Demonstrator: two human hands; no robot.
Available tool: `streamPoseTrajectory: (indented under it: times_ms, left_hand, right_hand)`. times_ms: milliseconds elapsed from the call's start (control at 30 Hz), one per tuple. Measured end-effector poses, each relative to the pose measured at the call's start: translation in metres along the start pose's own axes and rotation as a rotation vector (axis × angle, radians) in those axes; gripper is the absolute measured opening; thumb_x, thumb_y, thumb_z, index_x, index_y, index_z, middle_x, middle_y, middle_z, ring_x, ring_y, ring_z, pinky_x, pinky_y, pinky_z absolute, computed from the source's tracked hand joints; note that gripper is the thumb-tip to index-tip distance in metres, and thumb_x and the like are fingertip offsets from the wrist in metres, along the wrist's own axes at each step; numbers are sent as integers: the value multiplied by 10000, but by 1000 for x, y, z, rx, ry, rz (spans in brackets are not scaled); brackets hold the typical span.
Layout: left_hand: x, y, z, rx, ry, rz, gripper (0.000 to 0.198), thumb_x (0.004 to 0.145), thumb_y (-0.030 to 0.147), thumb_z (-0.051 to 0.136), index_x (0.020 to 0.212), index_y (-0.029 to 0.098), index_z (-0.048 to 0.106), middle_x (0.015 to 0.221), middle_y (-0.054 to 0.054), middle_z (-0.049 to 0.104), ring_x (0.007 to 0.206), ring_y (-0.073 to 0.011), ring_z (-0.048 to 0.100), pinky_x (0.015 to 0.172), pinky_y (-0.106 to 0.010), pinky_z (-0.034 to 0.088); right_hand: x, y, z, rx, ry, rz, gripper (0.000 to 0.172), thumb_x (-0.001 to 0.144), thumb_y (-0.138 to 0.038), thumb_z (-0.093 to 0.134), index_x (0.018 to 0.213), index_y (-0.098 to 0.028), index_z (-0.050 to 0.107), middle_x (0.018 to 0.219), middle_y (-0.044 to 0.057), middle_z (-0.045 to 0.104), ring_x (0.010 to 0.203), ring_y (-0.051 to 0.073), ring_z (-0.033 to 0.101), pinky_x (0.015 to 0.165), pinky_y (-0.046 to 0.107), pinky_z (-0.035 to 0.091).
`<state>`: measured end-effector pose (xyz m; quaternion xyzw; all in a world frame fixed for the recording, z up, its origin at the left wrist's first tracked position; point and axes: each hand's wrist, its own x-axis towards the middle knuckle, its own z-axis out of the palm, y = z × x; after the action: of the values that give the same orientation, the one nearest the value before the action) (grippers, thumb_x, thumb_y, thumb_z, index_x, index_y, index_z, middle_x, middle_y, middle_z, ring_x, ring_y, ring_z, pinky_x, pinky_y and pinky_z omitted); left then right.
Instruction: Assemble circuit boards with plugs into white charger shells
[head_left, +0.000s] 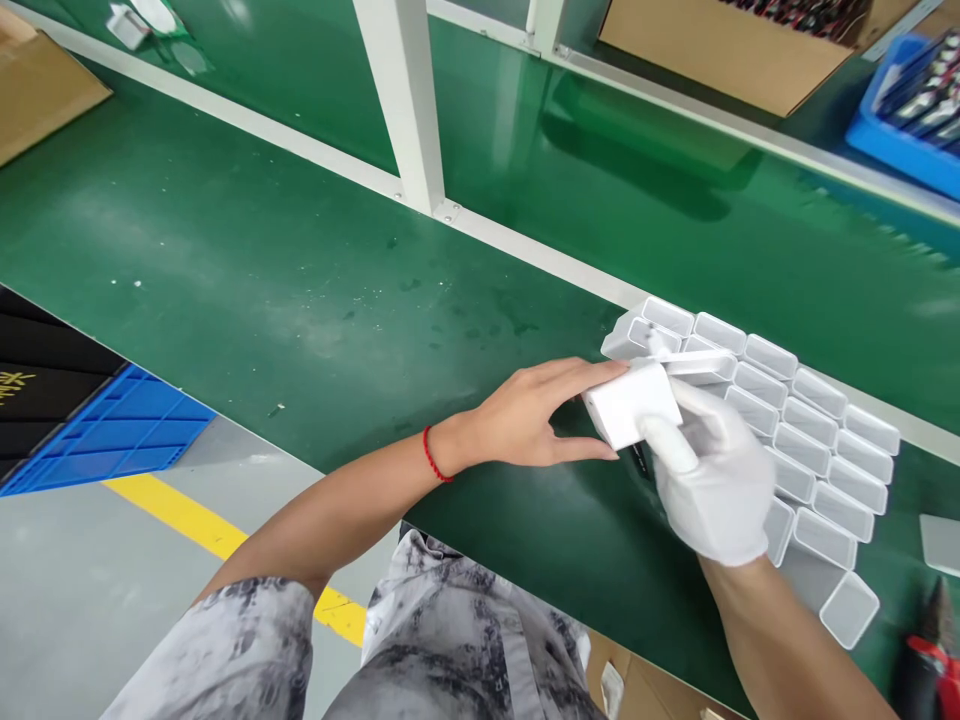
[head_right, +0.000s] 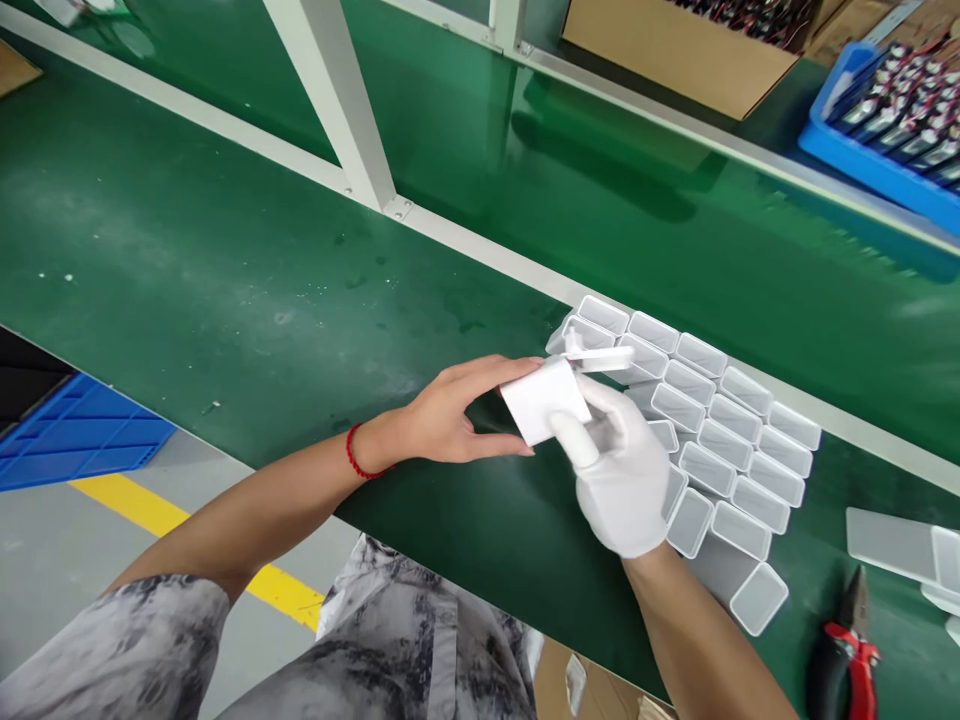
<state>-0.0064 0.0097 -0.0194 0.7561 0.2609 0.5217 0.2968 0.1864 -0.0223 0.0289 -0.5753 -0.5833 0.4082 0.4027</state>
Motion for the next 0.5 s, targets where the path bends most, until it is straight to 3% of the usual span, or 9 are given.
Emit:
streamPoseTrajectory:
  times_ms: [67, 133, 200, 267, 333, 500]
  left_hand:
    - [4, -3, -7, -46, -33, -12, 734, 793, 561, 730, 1383, 185, 508, 1184, -144, 639, 1067, -265, 625, 916, -412, 559]
    - [7, -4, -13, -88, 7, -80, 642, 853, 604, 633, 1335, 186, 558, 1148, -134, 635, 1025, -245, 615, 882, -393, 555]
    - [10, -3, -17, -78, 93, -172, 528, 941, 595, 488, 1244, 183, 621, 1031, -107, 652, 932, -209, 617, 834, -363, 544]
    - [11, 0, -17, -41, 166, -258, 525, 977, 595, 399, 1144, 176, 667, 913, -85, 656, 849, -193, 614, 804, -356, 528]
    - [12, 2, -14, -31, 183, -299, 547, 974, 617, 382, 1072, 175, 688, 840, -71, 653, 784, -188, 605, 771, -352, 514]
    - [11, 2, -7, 7, 118, -317, 529, 993, 584, 358, 939, 171, 684, 760, -52, 624, 709, -166, 578, 680, -301, 463]
  right_hand:
    - [-13, -2, -5, -323, 56, -144, 323, 881, -435, 677, 1169, -291, 703, 1251, 95, 670, 1152, 339, 621, 982, 509, 506]
    - [-30, 1, -8, -564, 56, -320, 255, 909, -360, 637, 1137, -288, 726, 1206, 112, 686, 1066, 334, 661, 910, 482, 534]
    - [-47, 10, -8, -699, 2, -499, 195, 913, -291, 620, 1059, -295, 749, 1103, 113, 712, 938, 307, 699, 778, 432, 569]
    - [-61, 21, -4, -794, -69, -585, 162, 899, -237, 627, 974, -294, 759, 1023, 108, 723, 841, 281, 711, 659, 384, 572]
    - [-69, 32, 1, -875, -85, -574, 132, 880, -229, 649, 925, -279, 763, 983, 113, 728, 787, 278, 710, 601, 369, 566]
    - [-68, 30, -4, -768, -207, -354, 168, 889, -319, 649, 992, -264, 769, 1033, 132, 728, 904, 316, 706, 754, 409, 593]
